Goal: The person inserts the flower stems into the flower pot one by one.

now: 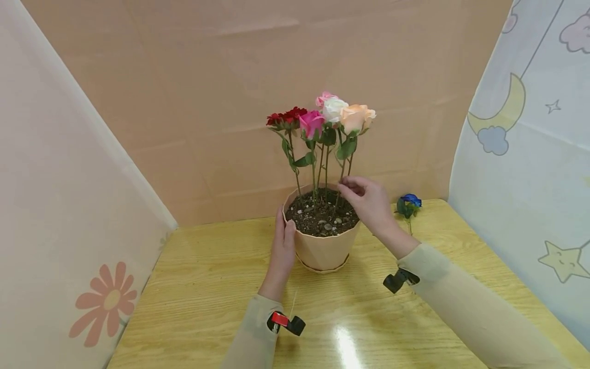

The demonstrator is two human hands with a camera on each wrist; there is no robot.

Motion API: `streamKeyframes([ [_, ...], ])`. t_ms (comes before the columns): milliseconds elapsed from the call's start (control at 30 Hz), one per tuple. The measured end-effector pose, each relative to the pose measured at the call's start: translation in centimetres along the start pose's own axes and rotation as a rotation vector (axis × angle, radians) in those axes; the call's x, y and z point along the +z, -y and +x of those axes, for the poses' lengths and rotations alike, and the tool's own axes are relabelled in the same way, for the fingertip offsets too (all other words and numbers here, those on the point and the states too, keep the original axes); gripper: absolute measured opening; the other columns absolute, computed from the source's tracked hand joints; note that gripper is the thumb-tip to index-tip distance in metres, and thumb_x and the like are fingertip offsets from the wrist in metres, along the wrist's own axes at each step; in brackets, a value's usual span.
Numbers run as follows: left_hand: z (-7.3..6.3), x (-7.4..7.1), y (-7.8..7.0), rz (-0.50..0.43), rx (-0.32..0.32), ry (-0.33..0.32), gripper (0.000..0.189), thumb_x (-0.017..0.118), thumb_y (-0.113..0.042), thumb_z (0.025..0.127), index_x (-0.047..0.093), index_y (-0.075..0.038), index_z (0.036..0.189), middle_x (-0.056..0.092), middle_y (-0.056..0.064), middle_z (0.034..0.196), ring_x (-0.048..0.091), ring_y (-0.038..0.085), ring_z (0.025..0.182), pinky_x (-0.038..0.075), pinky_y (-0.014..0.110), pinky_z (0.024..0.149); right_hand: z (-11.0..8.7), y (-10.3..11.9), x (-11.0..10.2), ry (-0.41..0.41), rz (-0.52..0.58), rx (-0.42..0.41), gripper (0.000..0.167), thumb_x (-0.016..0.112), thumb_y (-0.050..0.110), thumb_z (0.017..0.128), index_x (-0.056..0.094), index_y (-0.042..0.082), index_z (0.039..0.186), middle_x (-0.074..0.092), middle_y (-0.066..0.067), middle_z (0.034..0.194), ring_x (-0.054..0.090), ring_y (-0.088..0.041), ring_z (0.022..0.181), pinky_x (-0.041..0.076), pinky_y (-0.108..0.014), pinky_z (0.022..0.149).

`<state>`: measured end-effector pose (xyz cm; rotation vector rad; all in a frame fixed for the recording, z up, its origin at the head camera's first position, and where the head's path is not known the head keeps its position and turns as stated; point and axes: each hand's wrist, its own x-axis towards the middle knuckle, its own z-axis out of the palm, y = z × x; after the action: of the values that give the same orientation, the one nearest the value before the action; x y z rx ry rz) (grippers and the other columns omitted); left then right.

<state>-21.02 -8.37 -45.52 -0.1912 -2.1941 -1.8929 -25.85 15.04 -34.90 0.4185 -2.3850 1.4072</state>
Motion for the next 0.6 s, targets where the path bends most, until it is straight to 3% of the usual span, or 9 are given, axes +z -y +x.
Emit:
streamKeyframes([
  [433,-0.1,0.0,0.2,-0.016,-0.005,-0.010,0.066,0.036,-0.045,0.121,0.010,-0.030,0.180,0.010,0.003,0.185,0.017,0.034,0.167,0.018,0.062,0.132,-0.7,-0.1,-1.4,-0.005,-0.005,0.053,0.039,0.076,0.039,0.107,0.080,0.012,0.135,0.080,-0.007,0.117,0.073,-0.023,0.099,0.055,-0.025,0.075],
  [600,-0.2,0.0,0.0,-0.006,-0.007,-0.012,0.066,0.035,-0.046,0.121,0.010,-0.029,0.180,0.010,0.003,0.185,0.016,0.034,0.168,0.018,0.062,0.132,-1.0,0.0,-2.3,-0.029,-0.025,0.041,0.039,0.077,0.039,0.107,0.080,0.011,0.134,0.081,-0.007,0.116,0.073,-0.021,0.098,0.052,-0.024,0.073],
])
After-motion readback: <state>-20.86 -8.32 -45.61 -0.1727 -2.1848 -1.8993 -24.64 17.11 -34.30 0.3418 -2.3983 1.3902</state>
